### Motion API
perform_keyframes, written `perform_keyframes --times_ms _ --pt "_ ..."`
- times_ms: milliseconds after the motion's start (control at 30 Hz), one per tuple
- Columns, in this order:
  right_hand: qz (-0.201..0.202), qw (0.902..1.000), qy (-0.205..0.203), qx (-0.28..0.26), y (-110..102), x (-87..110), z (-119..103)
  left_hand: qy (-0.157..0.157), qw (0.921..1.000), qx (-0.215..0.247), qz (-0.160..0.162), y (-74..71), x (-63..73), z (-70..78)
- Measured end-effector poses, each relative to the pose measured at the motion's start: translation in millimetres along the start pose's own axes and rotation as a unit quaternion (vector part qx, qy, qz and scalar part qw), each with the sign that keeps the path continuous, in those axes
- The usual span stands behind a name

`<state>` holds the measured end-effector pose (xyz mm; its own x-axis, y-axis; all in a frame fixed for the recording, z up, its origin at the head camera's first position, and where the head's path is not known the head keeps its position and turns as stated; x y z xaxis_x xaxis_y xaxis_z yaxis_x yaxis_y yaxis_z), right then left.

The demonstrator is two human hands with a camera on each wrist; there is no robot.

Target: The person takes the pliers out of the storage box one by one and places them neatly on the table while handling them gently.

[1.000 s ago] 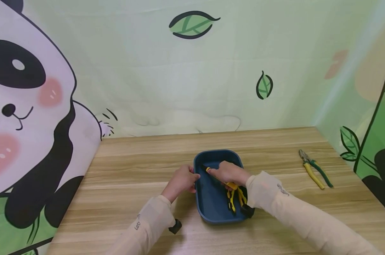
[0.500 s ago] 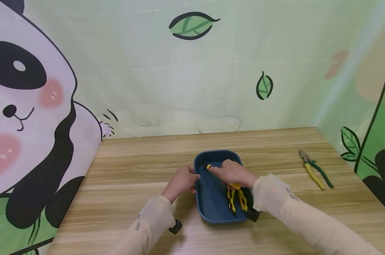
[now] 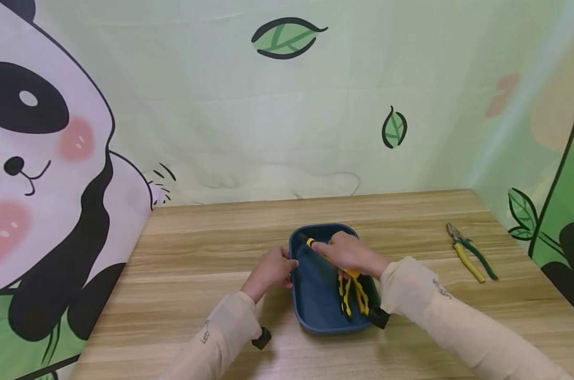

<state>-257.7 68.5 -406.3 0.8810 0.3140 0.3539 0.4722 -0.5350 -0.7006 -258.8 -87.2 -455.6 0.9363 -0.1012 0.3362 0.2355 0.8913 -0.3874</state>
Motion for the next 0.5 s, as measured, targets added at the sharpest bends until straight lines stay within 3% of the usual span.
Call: perform_keyframes --times_ms 500 --pt "0.001 0.9989 -0.036 -0.03 -24.2 17.2 -24.4 0.002 1.0 0.003 -0.001 1.1 -1.3 -1.3"
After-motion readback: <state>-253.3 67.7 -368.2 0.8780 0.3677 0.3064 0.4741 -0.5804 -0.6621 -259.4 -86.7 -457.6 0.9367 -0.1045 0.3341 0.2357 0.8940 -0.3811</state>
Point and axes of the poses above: each hand's wrist, its own x-axis away from the middle knuckle, its own y-axis out of the palm, z = x × y, the point moved 10 cm from there along -x, towards the middle knuckle, and after that the axes turned 6 degrees about x, right-handed, at the moved point
